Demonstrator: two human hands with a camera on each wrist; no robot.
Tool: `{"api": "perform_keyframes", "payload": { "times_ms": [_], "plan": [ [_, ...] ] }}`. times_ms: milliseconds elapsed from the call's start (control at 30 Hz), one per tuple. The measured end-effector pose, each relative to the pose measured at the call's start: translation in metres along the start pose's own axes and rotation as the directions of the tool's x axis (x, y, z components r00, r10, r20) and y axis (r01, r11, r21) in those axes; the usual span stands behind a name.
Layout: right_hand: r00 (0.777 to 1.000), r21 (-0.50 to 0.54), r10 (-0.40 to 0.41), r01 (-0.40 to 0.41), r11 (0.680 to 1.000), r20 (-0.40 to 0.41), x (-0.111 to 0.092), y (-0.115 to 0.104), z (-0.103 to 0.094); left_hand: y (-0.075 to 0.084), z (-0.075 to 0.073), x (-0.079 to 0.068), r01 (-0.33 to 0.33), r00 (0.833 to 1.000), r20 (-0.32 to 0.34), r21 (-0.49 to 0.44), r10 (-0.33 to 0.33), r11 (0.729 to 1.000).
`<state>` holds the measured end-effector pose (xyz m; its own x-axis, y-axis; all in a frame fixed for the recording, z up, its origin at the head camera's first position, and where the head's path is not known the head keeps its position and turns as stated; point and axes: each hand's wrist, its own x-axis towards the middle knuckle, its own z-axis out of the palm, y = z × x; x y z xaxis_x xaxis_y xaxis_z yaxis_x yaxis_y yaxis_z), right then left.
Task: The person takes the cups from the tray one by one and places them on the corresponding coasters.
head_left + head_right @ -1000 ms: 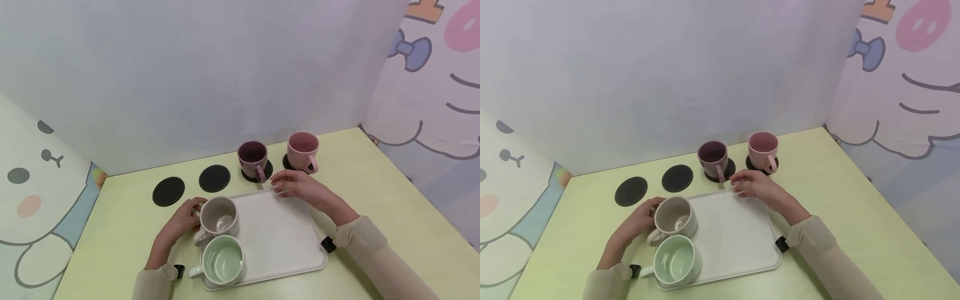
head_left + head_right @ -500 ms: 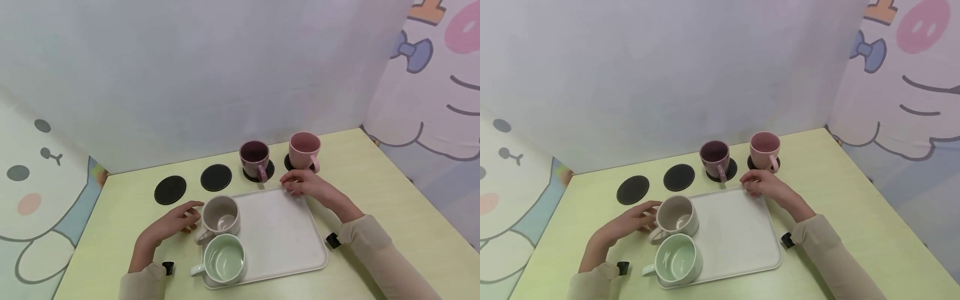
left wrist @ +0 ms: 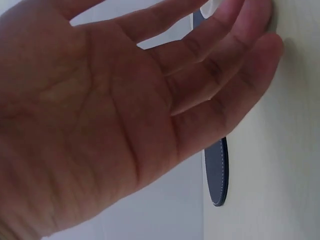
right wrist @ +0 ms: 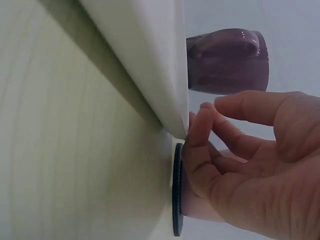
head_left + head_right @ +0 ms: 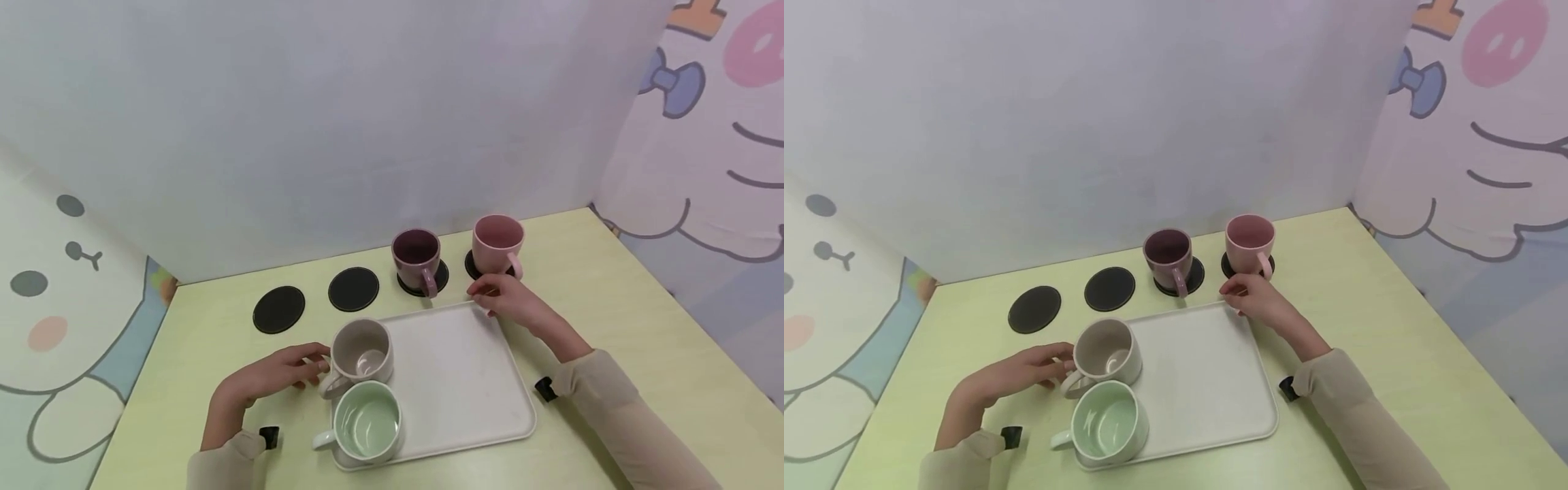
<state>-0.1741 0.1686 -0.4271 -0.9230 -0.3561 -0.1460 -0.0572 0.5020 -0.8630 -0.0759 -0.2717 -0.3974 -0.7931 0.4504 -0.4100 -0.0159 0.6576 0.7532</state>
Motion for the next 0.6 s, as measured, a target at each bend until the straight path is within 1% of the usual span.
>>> {"api": "perform_keyframes", "payload": {
  "times_ms": [100, 167, 267, 333, 433, 500, 600],
  "plan": [
    [1.000, -0.082, -0.015, 0.015, 0.997, -0.002, -0.001, -0.001, 0.000, 0.005, 0.000, -0.005, 0.007, 1.000, 0.013, 0.018, -0.007, 1.000],
    [0.999, -0.149, -0.033, 0.031, 0.988, -0.010, -0.001, -0.002, -0.002, 0.008, -0.001, -0.007, 0.001, 1.000, 0.016, 0.031, -0.001, 1.000],
    [0.998, -0.251, -0.059, 0.053, 0.967, -0.015, -0.003, -0.004, -0.004, 0.011, 0.000, -0.011, -0.015, 1.000, 0.023, 0.040, 0.015, 0.999],
    [0.997, -0.323, -0.069, 0.059, 0.945, -0.022, -0.004, -0.004, -0.003, 0.012, 0.002, -0.013, -0.026, 0.999, 0.035, 0.030, 0.024, 0.999],
    [0.996, -0.382, -0.089, 0.071, 0.921, -0.031, -0.005, -0.002, -0.002, 0.012, 0.007, -0.018, -0.018, 0.999, 0.047, -0.009, 0.018, 1.000],
    [0.993, -0.410, -0.106, 0.076, 0.909, -0.051, -0.006, -0.001, 0.000, 0.012, 0.010, -0.022, -0.002, 0.999, 0.053, -0.062, 0.006, 0.998],
    [0.989, -0.406, -0.126, 0.085, 0.910, -0.075, -0.006, 0.001, 0.002, 0.009, 0.017, -0.031, 0.006, 0.998, 0.063, -0.150, 0.003, 0.989]
  ]
}}
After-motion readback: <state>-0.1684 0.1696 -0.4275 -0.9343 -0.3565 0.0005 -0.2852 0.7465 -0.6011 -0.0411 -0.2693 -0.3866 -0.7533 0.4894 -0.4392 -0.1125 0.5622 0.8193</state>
